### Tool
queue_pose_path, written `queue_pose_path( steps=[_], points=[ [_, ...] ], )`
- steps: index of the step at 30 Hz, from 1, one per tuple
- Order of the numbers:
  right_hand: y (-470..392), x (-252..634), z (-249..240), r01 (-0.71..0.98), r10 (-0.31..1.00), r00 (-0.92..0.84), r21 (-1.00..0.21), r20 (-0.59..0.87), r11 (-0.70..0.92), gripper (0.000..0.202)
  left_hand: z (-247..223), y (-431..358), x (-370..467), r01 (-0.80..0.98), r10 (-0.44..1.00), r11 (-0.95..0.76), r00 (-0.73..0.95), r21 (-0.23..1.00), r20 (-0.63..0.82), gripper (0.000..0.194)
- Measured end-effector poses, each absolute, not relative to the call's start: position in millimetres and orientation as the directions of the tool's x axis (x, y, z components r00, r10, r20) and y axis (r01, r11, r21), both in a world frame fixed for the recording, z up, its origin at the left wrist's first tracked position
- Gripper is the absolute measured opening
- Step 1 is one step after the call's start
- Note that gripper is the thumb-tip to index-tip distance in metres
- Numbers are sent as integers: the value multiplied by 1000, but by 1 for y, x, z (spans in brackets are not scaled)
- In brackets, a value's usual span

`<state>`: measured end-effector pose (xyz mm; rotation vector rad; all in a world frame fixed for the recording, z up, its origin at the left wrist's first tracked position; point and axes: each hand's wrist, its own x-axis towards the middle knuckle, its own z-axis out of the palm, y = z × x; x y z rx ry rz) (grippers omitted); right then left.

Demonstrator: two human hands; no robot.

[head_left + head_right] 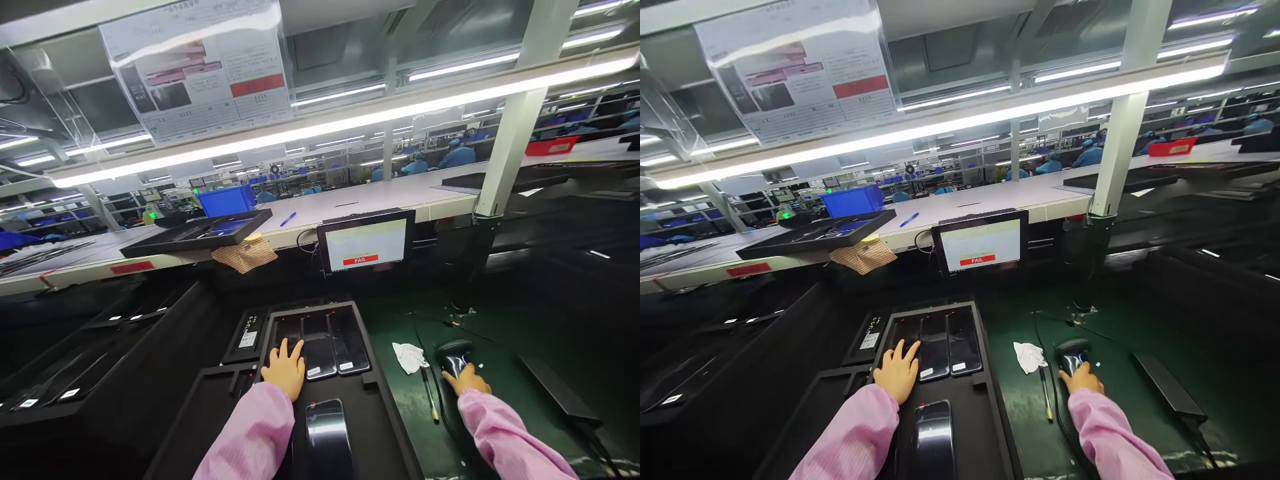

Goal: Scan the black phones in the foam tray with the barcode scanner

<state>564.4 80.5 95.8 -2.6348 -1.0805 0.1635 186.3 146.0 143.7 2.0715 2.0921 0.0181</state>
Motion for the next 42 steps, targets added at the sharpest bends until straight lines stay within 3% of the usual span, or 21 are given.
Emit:
queue_pose_path(
  steps=[3,6,8,11,19,27,42],
  points=[
    [114,542,115,818,811,554,-308,190,-487,68,143,147,182,991,993,-12,27,132,-111,45],
    [165,506,147,962,914,183,-257,361,-92,53,141,148,175,988,990,-81,95,133,-102,48],
    [194,478,166,972,900,-66,-177,432,156,42,138,150,172,988,988,-85,101,132,-120,49],
    [221,444,182,937,825,-263,-71,500,342,33,133,151,170,988,986,-66,86,139,-145,51],
    [242,429,186,926,736,-321,37,595,375,31,133,149,170,986,985,-57,81,157,-150,51],
    [236,432,187,944,705,-259,20,660,328,20,139,150,172,987,983,-51,76,152,-164,51],
    [240,423,189,948,738,-270,35,619,317,21,132,150,170,986,988,-63,84,151,-133,52]
  ],
)
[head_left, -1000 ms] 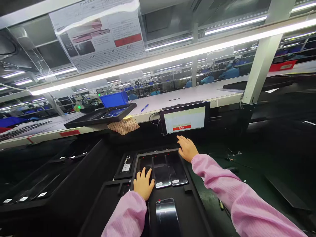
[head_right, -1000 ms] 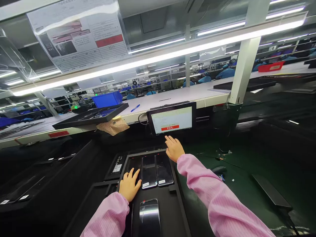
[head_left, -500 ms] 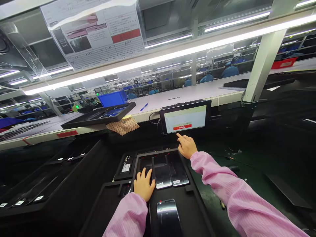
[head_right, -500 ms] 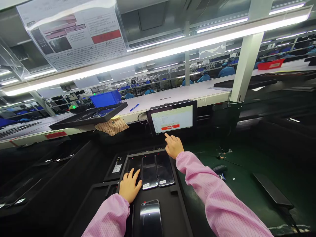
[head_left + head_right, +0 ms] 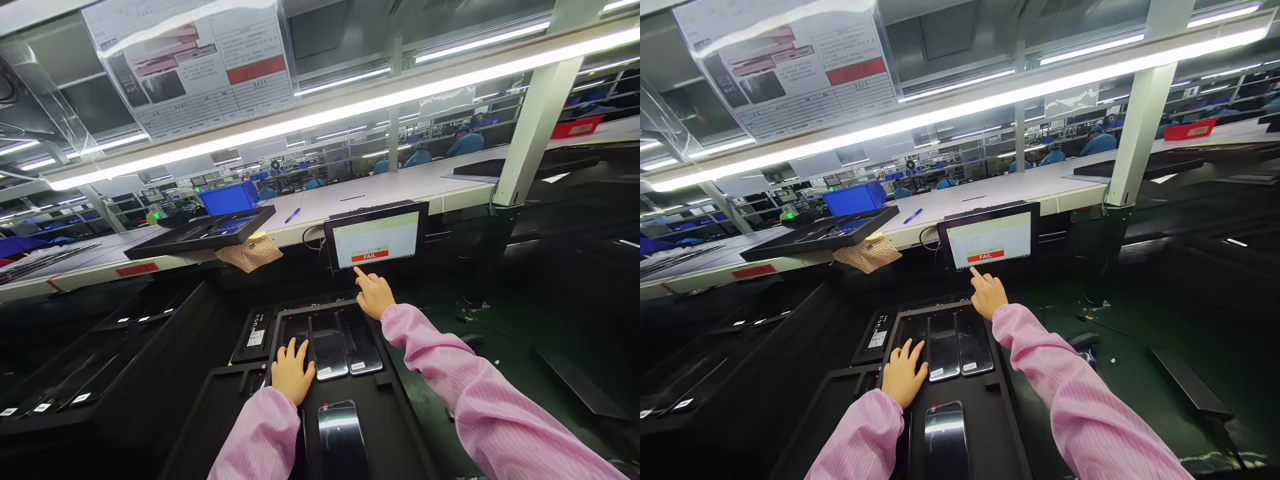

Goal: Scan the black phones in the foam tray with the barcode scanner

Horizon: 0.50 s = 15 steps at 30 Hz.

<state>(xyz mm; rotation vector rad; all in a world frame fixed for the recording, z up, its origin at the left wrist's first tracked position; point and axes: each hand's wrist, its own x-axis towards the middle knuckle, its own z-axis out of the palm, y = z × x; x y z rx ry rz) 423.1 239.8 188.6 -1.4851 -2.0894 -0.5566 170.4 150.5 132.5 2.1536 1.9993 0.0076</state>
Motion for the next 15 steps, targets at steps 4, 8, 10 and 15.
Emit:
queue_pose_path(
  steps=[4,8,10,15],
  points=[
    [237,424,187,943,739,-277,28,615,330,24,132,151,171,987,988,-67,86,149,-127,51],
    [237,426,187,950,744,-252,12,619,313,24,133,151,171,987,986,-63,84,146,-142,52],
    [238,426,188,955,746,-233,2,624,296,23,133,151,171,988,987,-61,81,144,-136,52],
    [241,425,193,959,752,-219,-6,622,284,25,133,150,171,987,986,-62,83,146,-141,52]
  ],
)
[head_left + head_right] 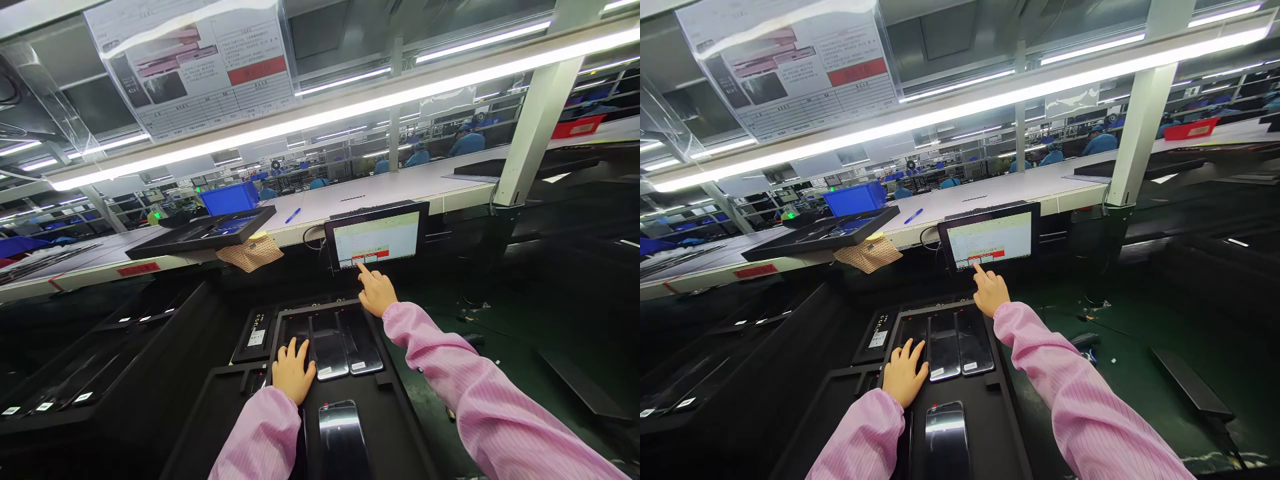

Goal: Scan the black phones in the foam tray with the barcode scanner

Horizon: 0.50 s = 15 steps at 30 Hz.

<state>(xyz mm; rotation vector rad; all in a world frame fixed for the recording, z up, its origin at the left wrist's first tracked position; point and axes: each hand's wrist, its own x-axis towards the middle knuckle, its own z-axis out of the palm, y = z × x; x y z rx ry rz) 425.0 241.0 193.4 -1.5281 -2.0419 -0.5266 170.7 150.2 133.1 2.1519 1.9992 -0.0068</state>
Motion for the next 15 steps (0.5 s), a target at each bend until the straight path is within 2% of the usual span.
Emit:
queue_pose_path(
  steps=[4,8,15],
  points=[
    [238,427,191,958,743,-195,-38,641,284,23,134,150,171,986,987,-66,86,153,-132,52],
    [224,450,166,971,722,-68,-121,688,207,26,136,150,171,986,985,-57,81,154,-150,52],
    [166,535,90,935,629,355,-282,692,-216,27,133,149,170,987,988,-67,86,146,-127,51]
  ],
)
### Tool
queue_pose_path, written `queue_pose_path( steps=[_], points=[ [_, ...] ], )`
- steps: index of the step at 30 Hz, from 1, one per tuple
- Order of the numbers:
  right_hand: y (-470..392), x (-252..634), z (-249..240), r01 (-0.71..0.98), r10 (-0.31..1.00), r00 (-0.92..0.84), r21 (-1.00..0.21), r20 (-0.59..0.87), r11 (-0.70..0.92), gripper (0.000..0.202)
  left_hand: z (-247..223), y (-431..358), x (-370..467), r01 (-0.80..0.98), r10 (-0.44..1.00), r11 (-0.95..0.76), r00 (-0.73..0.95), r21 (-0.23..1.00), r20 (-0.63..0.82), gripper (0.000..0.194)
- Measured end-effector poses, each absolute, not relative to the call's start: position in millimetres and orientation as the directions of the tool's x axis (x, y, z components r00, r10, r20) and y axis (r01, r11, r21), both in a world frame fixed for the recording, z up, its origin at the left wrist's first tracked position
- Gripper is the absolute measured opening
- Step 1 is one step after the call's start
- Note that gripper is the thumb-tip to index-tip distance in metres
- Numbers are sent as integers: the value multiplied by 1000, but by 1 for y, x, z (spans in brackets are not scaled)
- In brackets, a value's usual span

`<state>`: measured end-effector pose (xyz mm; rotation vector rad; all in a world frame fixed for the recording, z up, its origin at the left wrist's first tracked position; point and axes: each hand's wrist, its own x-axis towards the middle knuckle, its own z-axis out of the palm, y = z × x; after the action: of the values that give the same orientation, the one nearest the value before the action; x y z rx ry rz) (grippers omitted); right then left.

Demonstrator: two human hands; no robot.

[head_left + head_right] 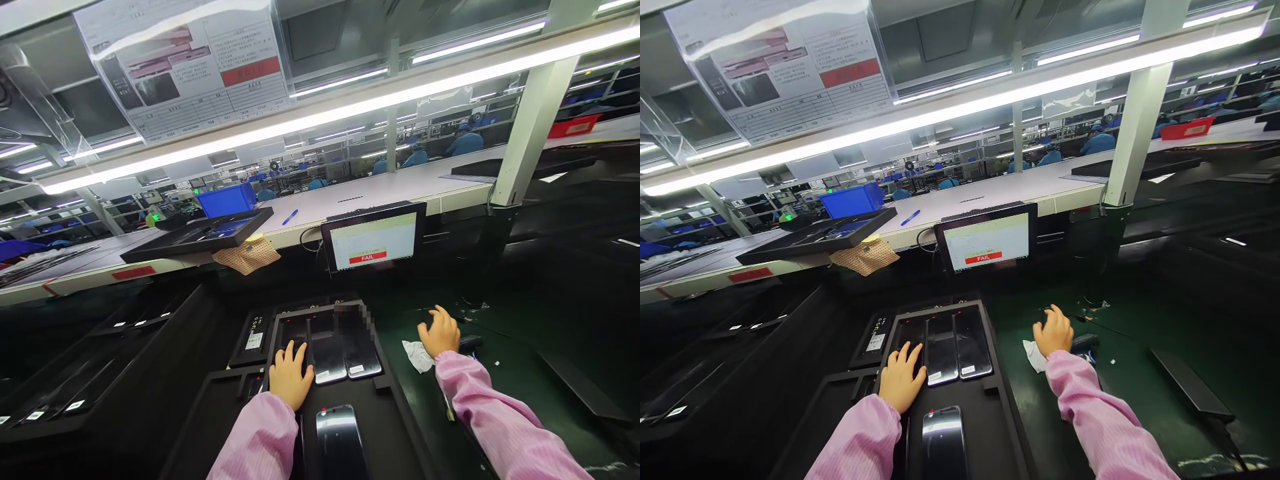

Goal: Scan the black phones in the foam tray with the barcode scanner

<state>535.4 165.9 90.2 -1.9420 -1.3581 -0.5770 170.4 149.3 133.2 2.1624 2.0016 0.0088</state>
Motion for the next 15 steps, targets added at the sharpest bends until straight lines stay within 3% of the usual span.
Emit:
queue_pose_path(
  steps=[4,11,15],
  points=[
    [151,545,82,916,610,400,-299,684,-266,28,132,149,170,988,988,-63,81,143,-129,51],
    [196,472,145,971,763,-113,-91,637,220,34,135,150,170,991,984,-58,78,122,-158,52],
    [222,438,171,947,763,-239,-28,600,319,31,132,151,169,990,986,-62,80,125,-149,52]
  ],
)
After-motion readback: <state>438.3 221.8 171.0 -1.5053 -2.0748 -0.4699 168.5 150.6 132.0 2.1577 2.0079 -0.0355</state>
